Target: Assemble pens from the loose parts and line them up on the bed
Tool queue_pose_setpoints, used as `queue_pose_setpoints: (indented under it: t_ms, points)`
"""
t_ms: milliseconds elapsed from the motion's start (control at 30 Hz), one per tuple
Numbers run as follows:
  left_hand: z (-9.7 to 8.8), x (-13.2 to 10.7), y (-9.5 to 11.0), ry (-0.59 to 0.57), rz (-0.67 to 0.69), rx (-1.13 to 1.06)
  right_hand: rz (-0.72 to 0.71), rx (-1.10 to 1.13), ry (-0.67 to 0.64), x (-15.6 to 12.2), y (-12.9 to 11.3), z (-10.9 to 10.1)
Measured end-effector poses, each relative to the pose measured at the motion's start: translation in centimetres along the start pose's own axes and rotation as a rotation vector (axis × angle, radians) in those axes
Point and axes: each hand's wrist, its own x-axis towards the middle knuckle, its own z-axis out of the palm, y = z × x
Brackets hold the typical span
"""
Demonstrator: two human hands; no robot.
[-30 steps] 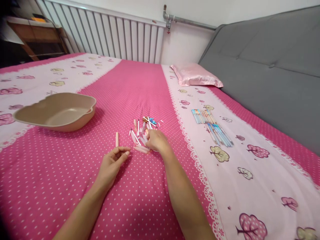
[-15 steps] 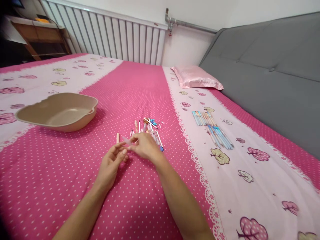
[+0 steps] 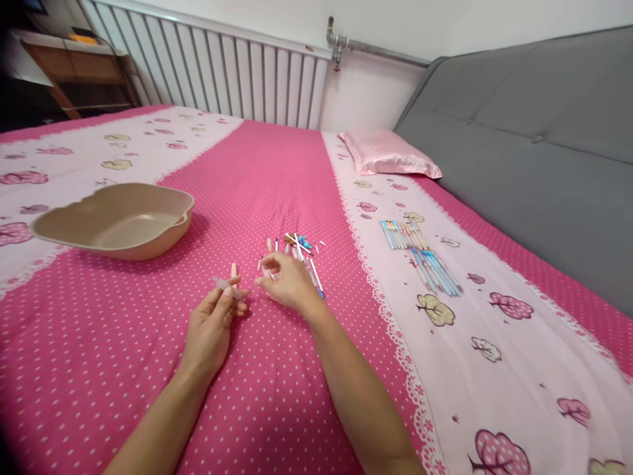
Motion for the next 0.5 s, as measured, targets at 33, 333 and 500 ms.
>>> queue_pose_setpoints:
  t_ms: [33, 333, 500]
  points:
    - [0.0, 0.0, 0.1, 0.006, 0.001, 0.01, 0.033, -0.129, 0.099, 0.4, 0.9, -0.6]
    - [0.2, -0.3, -0.1, -0.076, 0.005, 0.102, 0.161, -0.37, 0.151, 2.0, 5.5, -1.1]
    - [0.1, -0.3, -0.3, -0.1, -0.005, 0.123, 0.19, -0.347, 0.235, 2.5, 5.7, -0.5]
